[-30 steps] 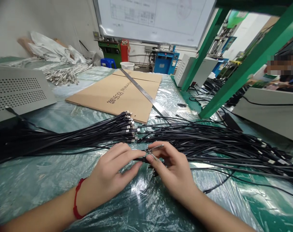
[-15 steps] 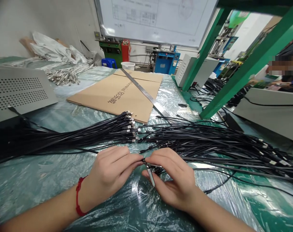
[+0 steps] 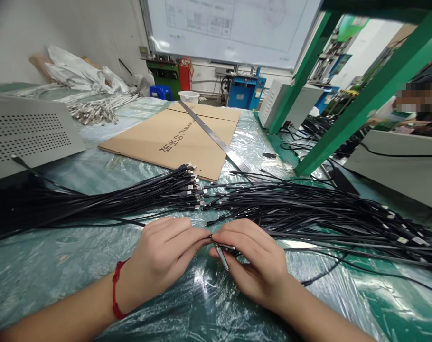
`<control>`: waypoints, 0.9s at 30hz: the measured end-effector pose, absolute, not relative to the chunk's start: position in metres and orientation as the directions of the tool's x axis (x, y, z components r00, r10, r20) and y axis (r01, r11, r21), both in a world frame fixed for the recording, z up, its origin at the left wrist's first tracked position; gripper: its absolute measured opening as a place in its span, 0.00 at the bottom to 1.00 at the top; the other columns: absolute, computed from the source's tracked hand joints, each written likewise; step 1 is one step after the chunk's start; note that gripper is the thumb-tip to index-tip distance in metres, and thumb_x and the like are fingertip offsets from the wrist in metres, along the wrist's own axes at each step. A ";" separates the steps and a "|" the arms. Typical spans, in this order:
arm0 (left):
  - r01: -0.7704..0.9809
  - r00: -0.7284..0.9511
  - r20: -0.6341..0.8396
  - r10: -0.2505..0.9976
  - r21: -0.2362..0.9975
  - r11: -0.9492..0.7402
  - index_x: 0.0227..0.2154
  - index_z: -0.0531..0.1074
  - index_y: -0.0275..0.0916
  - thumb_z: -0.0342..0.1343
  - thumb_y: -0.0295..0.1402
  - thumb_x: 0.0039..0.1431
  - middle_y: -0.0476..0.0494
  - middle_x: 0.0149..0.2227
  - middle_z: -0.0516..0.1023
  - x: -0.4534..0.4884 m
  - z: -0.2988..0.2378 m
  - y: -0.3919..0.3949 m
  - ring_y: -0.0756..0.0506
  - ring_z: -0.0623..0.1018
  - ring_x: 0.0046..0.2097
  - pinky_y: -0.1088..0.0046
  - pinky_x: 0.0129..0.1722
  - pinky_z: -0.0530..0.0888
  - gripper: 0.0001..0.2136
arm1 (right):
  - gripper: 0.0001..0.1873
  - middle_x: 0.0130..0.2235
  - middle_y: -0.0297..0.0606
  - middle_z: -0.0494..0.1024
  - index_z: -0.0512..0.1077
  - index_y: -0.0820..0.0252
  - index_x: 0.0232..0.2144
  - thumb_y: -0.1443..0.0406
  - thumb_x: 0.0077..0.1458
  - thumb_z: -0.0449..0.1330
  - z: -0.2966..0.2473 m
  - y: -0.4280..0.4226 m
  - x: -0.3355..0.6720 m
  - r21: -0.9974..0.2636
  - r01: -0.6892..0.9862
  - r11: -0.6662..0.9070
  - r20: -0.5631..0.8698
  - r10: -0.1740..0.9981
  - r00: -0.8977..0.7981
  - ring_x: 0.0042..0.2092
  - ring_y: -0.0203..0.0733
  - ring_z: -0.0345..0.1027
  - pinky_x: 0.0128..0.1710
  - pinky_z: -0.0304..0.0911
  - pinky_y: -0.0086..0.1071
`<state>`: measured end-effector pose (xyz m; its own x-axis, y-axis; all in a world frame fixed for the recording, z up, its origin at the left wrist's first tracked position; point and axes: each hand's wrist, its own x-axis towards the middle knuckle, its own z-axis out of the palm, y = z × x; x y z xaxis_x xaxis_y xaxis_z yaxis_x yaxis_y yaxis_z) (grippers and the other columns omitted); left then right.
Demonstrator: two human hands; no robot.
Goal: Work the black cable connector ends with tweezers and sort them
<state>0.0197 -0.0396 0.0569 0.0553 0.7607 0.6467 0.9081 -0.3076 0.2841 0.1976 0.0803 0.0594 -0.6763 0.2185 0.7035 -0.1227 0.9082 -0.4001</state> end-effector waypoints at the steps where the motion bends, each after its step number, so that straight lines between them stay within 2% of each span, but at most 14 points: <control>1: 0.910 0.062 0.650 0.757 0.276 -0.311 0.36 0.77 0.37 0.53 0.26 0.69 0.51 0.26 0.66 0.020 0.057 -0.039 0.48 0.65 0.28 0.67 0.29 0.60 0.08 | 0.19 0.39 0.40 0.79 0.74 0.59 0.47 0.76 0.54 0.66 0.059 0.080 0.198 -0.402 -0.118 0.908 0.700 0.221 -0.679 0.41 0.40 0.75 0.40 0.74 0.33; 8: 0.907 0.055 0.652 0.756 0.285 -0.312 0.39 0.77 0.38 0.53 0.28 0.69 0.50 0.27 0.68 0.020 0.056 -0.037 0.48 0.67 0.29 0.67 0.29 0.61 0.07 | 0.16 0.38 0.39 0.80 0.75 0.56 0.46 0.74 0.56 0.65 0.056 0.082 0.198 -0.450 -0.129 0.884 0.703 0.262 -0.661 0.40 0.41 0.76 0.38 0.75 0.34; 11: 0.903 0.036 0.654 0.755 0.302 -0.306 0.42 0.76 0.40 0.54 0.29 0.69 0.51 0.28 0.69 0.020 0.055 -0.038 0.48 0.68 0.29 0.67 0.30 0.62 0.06 | 0.12 0.39 0.38 0.81 0.74 0.56 0.44 0.69 0.57 0.66 0.055 0.083 0.196 -0.523 -0.023 0.852 0.668 0.393 -0.632 0.39 0.40 0.77 0.39 0.74 0.33; 13: 0.899 0.020 0.650 0.760 0.320 -0.298 0.43 0.75 0.41 0.55 0.30 0.69 0.50 0.30 0.71 0.020 0.055 -0.038 0.48 0.70 0.30 0.68 0.31 0.64 0.06 | 0.10 0.37 0.35 0.81 0.73 0.55 0.44 0.66 0.59 0.65 0.054 0.083 0.194 -0.614 0.066 0.787 0.572 0.500 -0.650 0.36 0.38 0.78 0.36 0.74 0.29; 15: 0.892 -0.001 0.635 0.773 0.349 -0.286 0.44 0.75 0.41 0.55 0.31 0.69 0.50 0.31 0.73 0.021 0.055 -0.038 0.48 0.72 0.31 0.68 0.32 0.65 0.06 | 0.09 0.35 0.33 0.81 0.72 0.54 0.45 0.64 0.62 0.63 0.052 0.083 0.192 -0.686 0.106 0.720 0.474 0.554 -0.684 0.33 0.35 0.77 0.33 0.73 0.25; 17: 0.882 -0.021 0.623 0.782 0.380 -0.279 0.43 0.75 0.41 0.55 0.32 0.69 0.49 0.32 0.75 0.021 0.055 -0.037 0.48 0.73 0.32 0.69 0.33 0.67 0.06 | 0.09 0.36 0.33 0.81 0.72 0.54 0.45 0.64 0.62 0.63 0.051 0.084 0.192 -0.681 0.104 0.725 0.478 0.547 -0.687 0.33 0.34 0.77 0.34 0.73 0.25; 22: 0.853 -0.049 0.627 0.777 0.431 -0.294 0.40 0.75 0.41 0.56 0.31 0.66 0.49 0.31 0.75 0.020 0.055 -0.034 0.48 0.74 0.31 0.70 0.31 0.67 0.04 | 0.12 0.40 0.33 0.81 0.73 0.53 0.46 0.66 0.59 0.65 0.049 0.084 0.196 -0.562 0.074 0.824 0.612 0.475 -0.632 0.37 0.34 0.77 0.38 0.74 0.24; 27: 0.851 -0.035 0.633 0.774 0.425 -0.309 0.43 0.74 0.41 0.56 0.30 0.66 0.50 0.32 0.76 0.020 0.054 -0.033 0.48 0.75 0.32 0.70 0.32 0.67 0.05 | 0.11 0.39 0.35 0.82 0.75 0.54 0.45 0.66 0.58 0.66 0.055 0.085 0.195 -0.615 0.033 0.788 0.581 0.480 -0.657 0.36 0.35 0.78 0.37 0.75 0.25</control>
<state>0.0202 -0.0333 0.0541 -0.0348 0.7737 0.6326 0.8507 -0.3092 0.4250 0.1952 0.0847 0.0545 -0.6573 0.4804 0.5807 0.0327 0.7880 -0.6148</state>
